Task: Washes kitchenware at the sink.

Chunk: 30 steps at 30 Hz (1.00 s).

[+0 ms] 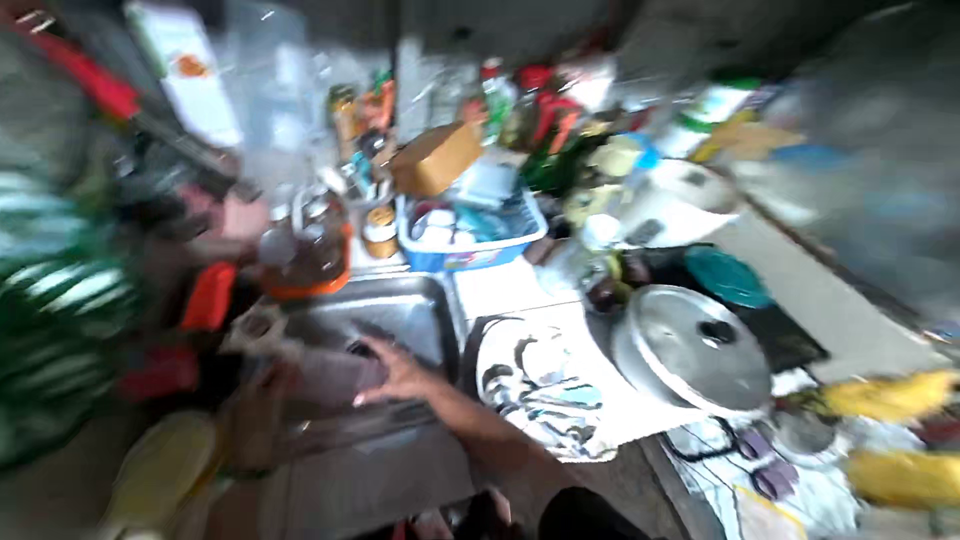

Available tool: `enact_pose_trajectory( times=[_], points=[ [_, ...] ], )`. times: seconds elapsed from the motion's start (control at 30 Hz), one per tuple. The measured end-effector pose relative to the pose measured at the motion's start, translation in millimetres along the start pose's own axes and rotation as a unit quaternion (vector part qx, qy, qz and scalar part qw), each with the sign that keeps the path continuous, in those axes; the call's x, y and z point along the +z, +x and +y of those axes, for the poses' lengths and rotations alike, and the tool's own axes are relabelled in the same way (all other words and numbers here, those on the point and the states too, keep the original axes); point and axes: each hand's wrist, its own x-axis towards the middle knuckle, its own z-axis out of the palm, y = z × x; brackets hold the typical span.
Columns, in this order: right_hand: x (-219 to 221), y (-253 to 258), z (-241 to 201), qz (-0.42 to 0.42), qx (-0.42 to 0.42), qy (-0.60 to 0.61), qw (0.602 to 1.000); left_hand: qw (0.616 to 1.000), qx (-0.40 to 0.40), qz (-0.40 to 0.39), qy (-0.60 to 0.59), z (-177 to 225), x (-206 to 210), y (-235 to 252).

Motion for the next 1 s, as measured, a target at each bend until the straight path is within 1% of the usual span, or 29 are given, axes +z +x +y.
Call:
enact_pose_trajectory(
  times=[0.07,0.13,0.2,0.27,0.3,0.33,0.4,0.47,0.5,0.57,0.63,0.67,0.7,0.73,0.77,0.8,0.83,0.87,0.93,0.97,1.0],
  points=[
    [-24,-8,0,-0.015,0.001,0.006,1.0,0.993,-0.074,-0.002,-0.09,-13,1,7],
    [-53,-18,-9,-0.014,-0.004,0.021,1.0,0.973,-0.141,-0.005,-0.185,-32,11,15],
    [-80,-30,-28,0.004,0.001,0.014,1.0,0.935,-0.188,-0.066,-0.295,-52,26,19],
    [-99,-40,-48,0.039,0.003,-0.029,0.999,0.897,-0.186,-0.13,-0.38,-67,50,14],
    [-105,-46,-59,0.055,0.003,-0.06,0.997,0.89,-0.185,-0.144,-0.392,-66,64,8],
    [-108,-51,-70,0.07,0.003,-0.089,0.994,0.892,-0.193,-0.145,-0.383,-61,78,3],
    [-109,-58,-89,0.095,0.004,-0.143,0.985,0.894,-0.259,-0.114,-0.347,-56,107,2],
    [-106,-62,-105,0.115,0.018,-0.177,0.977,0.878,-0.294,-0.104,-0.363,-58,123,6],
    [-105,-62,-107,0.131,0.023,-0.174,0.976,0.873,-0.287,-0.102,-0.38,-57,125,6],
    [-103,-59,-100,0.18,0.029,-0.131,0.974,0.872,-0.253,-0.118,-0.403,-45,115,3],
    [-104,-53,-81,0.222,0.056,-0.052,0.972,0.871,-0.234,-0.141,-0.409,-22,85,-7],
    [-105,-50,-68,0.226,0.085,-0.01,0.97,0.865,-0.174,-0.18,-0.434,-32,70,-7],
    [-104,-46,-57,0.219,0.121,0.03,0.968,0.878,-0.114,-0.191,-0.423,-42,56,-6],
    [-99,-42,-45,0.208,0.161,0.066,0.963,0.91,-0.08,-0.177,-0.366,-42,45,-4],
    [-91,-37,-34,0.196,0.199,0.103,0.955,0.943,-0.075,-0.159,-0.282,-32,37,-1],
    [-80,-33,-25,0.187,0.232,0.149,0.943,0.965,-0.077,-0.148,-0.203,-19,31,1],
    [-65,-29,-16,0.184,0.259,0.211,0.925,0.976,-0.072,-0.148,-0.144,-7,25,2],
    [-51,-26,-10,0.181,0.284,0.282,0.898,0.982,-0.06,-0.153,-0.093,4,19,2],
    [-23,-20,1,0.172,0.327,0.408,0.835,0.986,-0.016,-0.167,0.011,23,10,3],
    [-11,-17,6,0.166,0.338,0.442,0.814,0.983,0.003,-0.176,0.057,28,7,4],
    [-2,-14,10,0.159,0.342,0.46,0.804,0.978,0.012,-0.185,0.091,31,4,5]
  ],
)
